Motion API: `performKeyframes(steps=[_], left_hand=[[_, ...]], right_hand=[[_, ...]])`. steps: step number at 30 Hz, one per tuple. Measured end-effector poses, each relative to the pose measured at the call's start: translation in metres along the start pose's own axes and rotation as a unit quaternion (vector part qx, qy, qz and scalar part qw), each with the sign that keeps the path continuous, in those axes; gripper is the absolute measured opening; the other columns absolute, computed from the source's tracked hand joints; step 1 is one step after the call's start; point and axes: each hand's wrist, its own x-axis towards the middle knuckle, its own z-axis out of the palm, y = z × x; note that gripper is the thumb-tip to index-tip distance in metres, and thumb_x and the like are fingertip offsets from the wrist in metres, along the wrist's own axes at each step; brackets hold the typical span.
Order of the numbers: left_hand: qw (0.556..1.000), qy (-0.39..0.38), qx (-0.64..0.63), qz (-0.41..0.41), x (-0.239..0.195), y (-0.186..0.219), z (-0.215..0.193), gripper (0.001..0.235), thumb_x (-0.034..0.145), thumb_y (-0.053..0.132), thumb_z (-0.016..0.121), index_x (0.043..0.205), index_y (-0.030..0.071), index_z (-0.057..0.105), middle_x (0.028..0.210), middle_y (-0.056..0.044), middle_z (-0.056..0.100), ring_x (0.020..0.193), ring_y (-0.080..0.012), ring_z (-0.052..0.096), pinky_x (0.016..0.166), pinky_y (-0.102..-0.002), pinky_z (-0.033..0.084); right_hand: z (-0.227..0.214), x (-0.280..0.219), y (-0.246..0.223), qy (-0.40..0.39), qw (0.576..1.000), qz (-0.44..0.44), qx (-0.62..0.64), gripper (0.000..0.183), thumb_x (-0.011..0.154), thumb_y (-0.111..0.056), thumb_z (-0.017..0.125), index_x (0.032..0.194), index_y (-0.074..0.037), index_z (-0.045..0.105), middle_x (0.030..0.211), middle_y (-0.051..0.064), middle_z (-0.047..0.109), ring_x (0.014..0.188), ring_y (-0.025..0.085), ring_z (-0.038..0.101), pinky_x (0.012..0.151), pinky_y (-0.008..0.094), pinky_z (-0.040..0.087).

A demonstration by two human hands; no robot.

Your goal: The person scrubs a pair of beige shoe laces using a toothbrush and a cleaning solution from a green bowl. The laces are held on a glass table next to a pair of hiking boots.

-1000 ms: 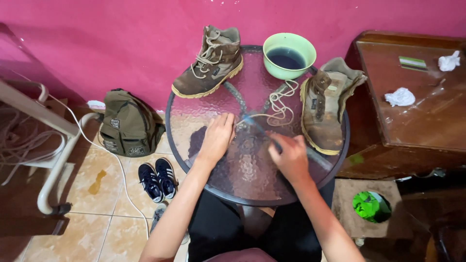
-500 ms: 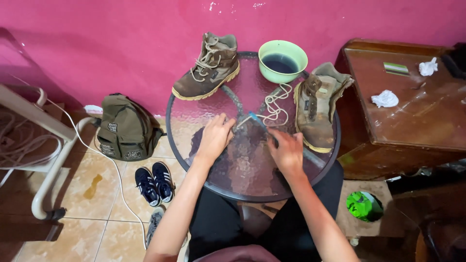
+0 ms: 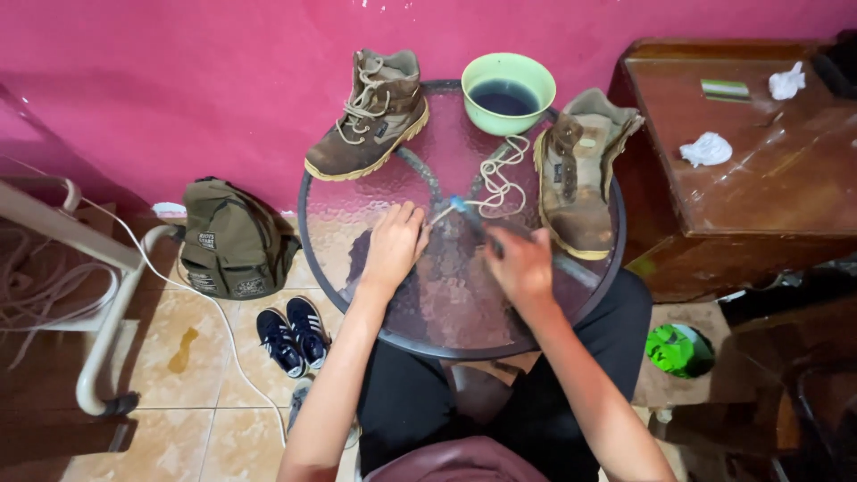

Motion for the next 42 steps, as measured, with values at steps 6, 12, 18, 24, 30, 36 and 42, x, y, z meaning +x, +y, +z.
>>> performKeyframes(steps=[6,12,18,24,30,36,42], left_hand=[[0.998,-0.028,-0.047,-0.026,0.0,-0.001,-0.004,0.019,0.09,0.024,0.065,0.101,0.009,0.06,0.093,-0.009,0.062,0.091,-0.027,0.063,0.083,-0.036,0.05],[0.997,-0.036,-0.064,-0.021,0.002,0.002,-0.016,0.018,0.091,0.018,0.064,0.105,0.009,0.058,0.093,-0.009,0.062,0.093,-0.0275,0.063,0.084,-0.037,0.051],[0.994,-0.061,-0.089,-0.026,0.001,-0.002,-0.016,0.012,0.09,0.015,0.065,0.1,0.011,0.06,0.095,-0.008,0.059,0.093,-0.0291,0.06,0.083,-0.039,0.05],[0.988,-0.113,-0.106,-0.029,0.003,-0.001,-0.019,0.023,0.083,0.012,0.071,0.105,0.015,0.065,0.103,-0.006,0.057,0.099,-0.0294,0.058,0.085,-0.039,0.049],[0.985,-0.128,-0.107,-0.04,0.008,0.008,-0.028,0.019,0.086,0.01,0.067,0.103,0.016,0.062,0.104,-0.006,0.058,0.101,-0.0281,0.056,0.085,-0.038,0.047],[0.983,-0.144,-0.106,-0.034,0.007,0.006,-0.031,0.02,0.084,0.007,0.067,0.101,0.017,0.062,0.105,-0.005,0.059,0.104,-0.0271,0.056,0.085,-0.039,0.048],[0.987,-0.127,-0.093,-0.03,0.008,0.001,-0.028,0.019,0.08,0.004,0.07,0.094,0.013,0.062,0.097,-0.004,0.06,0.105,-0.0228,0.055,0.088,-0.033,0.047]], right_hand=[[-0.023,0.003,-0.03,-0.024,0.995,-0.035,0.087,0.023,0.082,-0.027,0.076,0.104,-0.032,0.077,0.092,-0.007,0.081,0.09,0.01,0.077,0.092,0.031,0.044],[-0.016,0.001,-0.002,-0.001,0.998,-0.025,0.066,0.029,0.08,-0.03,0.079,0.108,-0.035,0.076,0.097,-0.011,0.08,0.092,0.005,0.075,0.091,0.031,0.044],[-0.005,0.0,0.006,-0.002,1.0,-0.003,0.022,0.022,0.084,-0.03,0.076,0.106,-0.034,0.077,0.089,-0.01,0.08,0.085,0.006,0.075,0.093,0.03,0.043],[-0.011,0.0,-0.015,-0.024,0.995,-0.007,0.098,0.02,0.084,-0.028,0.074,0.103,-0.032,0.079,0.09,-0.009,0.081,0.087,0.01,0.077,0.09,0.03,0.044],[-0.016,-0.001,-0.01,-0.038,0.99,-0.016,0.135,0.022,0.083,-0.028,0.075,0.104,-0.033,0.08,0.092,-0.008,0.081,0.09,0.01,0.076,0.091,0.029,0.045],[-0.021,0.003,0.0,-0.015,0.997,0.036,0.068,0.022,0.086,-0.033,0.076,0.107,-0.039,0.079,0.092,-0.013,0.079,0.088,0.008,0.073,0.091,0.027,0.044],[-0.026,0.007,-0.012,-0.04,0.995,0.029,0.081,0.019,0.086,-0.033,0.076,0.104,-0.035,0.081,0.092,-0.011,0.08,0.092,0.01,0.075,0.094,0.03,0.044]])
